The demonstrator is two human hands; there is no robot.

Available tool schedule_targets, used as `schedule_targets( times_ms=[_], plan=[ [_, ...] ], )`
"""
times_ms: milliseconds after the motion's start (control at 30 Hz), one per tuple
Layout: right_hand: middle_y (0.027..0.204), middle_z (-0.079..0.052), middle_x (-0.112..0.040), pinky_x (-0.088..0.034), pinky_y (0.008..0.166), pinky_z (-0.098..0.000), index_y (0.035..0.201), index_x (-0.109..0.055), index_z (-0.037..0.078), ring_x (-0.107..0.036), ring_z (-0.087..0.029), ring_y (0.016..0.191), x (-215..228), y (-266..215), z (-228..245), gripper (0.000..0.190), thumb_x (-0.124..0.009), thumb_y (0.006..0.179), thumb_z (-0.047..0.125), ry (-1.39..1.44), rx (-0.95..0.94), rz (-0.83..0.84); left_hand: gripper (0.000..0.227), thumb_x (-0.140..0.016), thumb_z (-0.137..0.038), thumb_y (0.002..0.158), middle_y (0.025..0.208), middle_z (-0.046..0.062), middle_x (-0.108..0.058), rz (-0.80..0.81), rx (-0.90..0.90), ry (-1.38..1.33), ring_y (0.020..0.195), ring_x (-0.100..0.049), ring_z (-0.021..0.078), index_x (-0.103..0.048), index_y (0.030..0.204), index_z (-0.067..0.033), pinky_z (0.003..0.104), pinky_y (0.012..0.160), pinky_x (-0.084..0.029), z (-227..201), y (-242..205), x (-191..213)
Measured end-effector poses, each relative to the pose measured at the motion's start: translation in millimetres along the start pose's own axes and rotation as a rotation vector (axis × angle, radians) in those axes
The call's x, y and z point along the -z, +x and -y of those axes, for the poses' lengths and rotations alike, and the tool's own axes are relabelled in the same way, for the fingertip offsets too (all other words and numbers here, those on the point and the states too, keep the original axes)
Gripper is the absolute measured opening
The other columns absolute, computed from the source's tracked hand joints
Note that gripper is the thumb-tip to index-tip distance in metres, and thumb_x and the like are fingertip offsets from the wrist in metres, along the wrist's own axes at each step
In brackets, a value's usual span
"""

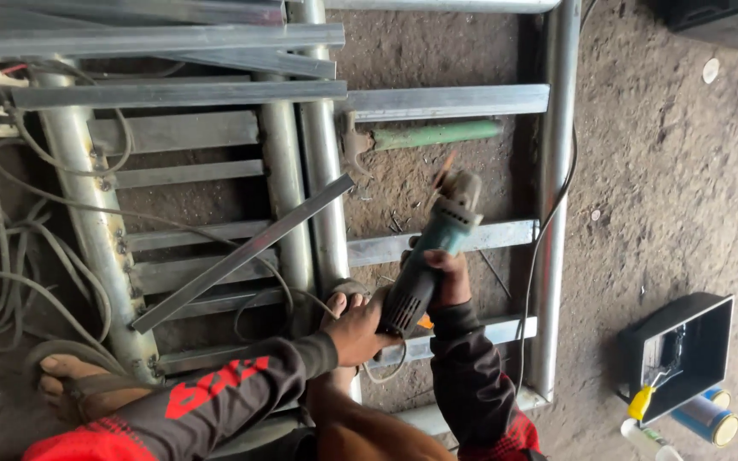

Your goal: Using an angle grinder to smooth the edges of metal bars being fitted into a frame.

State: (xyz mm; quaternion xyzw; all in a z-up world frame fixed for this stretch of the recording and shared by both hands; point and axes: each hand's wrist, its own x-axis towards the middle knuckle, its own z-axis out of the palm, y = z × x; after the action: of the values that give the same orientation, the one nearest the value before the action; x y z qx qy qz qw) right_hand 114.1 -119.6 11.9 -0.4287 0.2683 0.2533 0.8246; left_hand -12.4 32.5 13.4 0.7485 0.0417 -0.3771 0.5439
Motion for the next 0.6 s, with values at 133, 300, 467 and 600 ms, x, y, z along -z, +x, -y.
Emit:
schedule_targets(
  times_ms=[133,300,467,600],
  plan=[
    [0.087,-0.019,-0.064,-0.053,0.070,-0.0449,0.109,-0.064,0.000,-0.066,-0.034,0.082,-13,9,3,0.060,-0.080,0.055,0.019,-0.808,-0.056,-0.137,0.059,-0.068,-0.052,0.079,0.086,0.004,-0.067,-0.673,-0.457,0.589,0.078,-0.070,0.0261,-0.058,0.123,-0.0134,0.042,0.070,-0.051,58,21,47],
    [0.094,-0.022,-0.069,-0.050,0.086,-0.0474,0.112,-0.068,0.003,-0.068,-0.038,0.095,-25,35,7,0.070,-0.092,0.051,0.029,-1.348,-0.092,-0.038,0.054,-0.079,-0.040,0.081,0.116,0.005,-0.056,-1.016,-0.303,0.997,0.106,-0.060,0.0272,-0.066,0.128,-0.0178,0.041,0.078,-0.050,133,52,126],
    [0.094,-0.023,-0.068,-0.049,0.084,-0.0502,0.112,-0.068,0.000,-0.067,-0.040,0.097,-65,40,19,0.073,-0.087,0.048,0.031,-1.449,-0.154,0.032,0.050,-0.078,-0.036,0.085,0.107,0.003,-0.058,-0.871,-0.204,0.836,0.092,-0.067,0.0295,-0.067,0.129,-0.0145,0.043,0.065,-0.060,142,57,119],
    [0.095,-0.020,-0.069,-0.051,0.084,-0.0476,0.113,-0.068,0.004,-0.069,-0.038,0.099,-53,40,17,0.069,-0.088,0.052,0.031,-1.526,-0.214,0.047,0.045,-0.074,-0.038,0.091,0.107,0.003,-0.056,-0.813,-0.148,0.843,0.090,-0.066,0.0288,-0.066,0.129,-0.0158,0.041,0.064,-0.061,138,54,118]
  ],
)
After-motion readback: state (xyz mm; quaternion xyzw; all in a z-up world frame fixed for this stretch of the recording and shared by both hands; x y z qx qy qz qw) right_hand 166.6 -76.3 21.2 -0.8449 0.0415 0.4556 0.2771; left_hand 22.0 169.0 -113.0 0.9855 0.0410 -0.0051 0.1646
